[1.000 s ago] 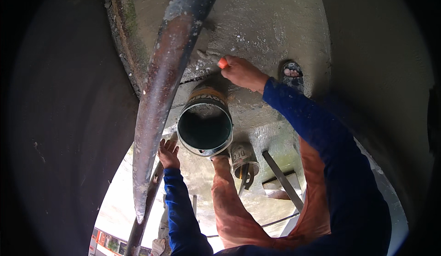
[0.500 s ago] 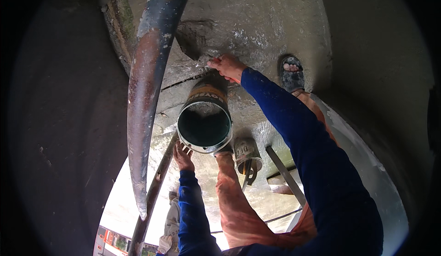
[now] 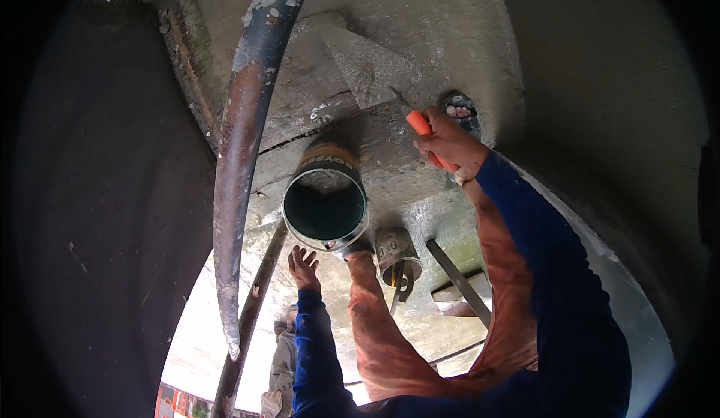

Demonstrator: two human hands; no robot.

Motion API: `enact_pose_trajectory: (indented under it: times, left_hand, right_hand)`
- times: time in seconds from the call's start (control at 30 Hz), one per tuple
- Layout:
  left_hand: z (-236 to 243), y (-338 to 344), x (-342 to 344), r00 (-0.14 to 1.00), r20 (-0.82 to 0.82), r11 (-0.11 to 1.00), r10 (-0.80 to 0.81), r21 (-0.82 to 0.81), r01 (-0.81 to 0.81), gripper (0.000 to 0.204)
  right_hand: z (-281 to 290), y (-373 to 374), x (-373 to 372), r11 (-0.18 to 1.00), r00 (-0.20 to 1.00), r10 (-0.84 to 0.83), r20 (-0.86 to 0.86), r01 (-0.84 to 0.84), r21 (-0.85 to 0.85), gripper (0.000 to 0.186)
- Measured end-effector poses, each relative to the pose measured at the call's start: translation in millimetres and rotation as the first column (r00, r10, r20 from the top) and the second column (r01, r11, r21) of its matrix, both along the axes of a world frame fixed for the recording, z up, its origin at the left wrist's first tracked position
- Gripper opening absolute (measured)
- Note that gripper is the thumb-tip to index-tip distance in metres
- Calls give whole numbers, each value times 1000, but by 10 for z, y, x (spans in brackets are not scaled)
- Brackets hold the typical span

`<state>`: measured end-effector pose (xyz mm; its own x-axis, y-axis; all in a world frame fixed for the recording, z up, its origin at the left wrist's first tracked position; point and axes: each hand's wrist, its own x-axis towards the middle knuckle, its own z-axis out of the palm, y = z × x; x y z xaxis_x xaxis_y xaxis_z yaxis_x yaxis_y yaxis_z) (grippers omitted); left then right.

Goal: The person walks to a construction site and applies cement to a wall using a trowel and a bucket. They scoop cement from the bucket and spread it onto the wall surface, smoothing it out.

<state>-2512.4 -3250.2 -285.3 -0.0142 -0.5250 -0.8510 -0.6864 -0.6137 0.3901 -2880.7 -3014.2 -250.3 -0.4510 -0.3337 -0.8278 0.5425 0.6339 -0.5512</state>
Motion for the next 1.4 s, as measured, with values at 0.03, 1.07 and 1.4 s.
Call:
enact_pose_trajectory:
  times: [0.03,1.07,1.4]
  left_hand:
    - [29,72,20,1000,29,1000,5,20,-5,52]
    - [201,440,106,993,-120,986,24,166,-4,51]
    - [360,392,594,996,-74,981,52,191,-37,54]
  right_hand:
    - [26,87,3,999,999,-5,39,3,38,31]
    - [1160,-108,-95,883,804,467,-369,-403,241,22]
    - [2534,-18,1111,733,728,679,-91,-664,147,18]
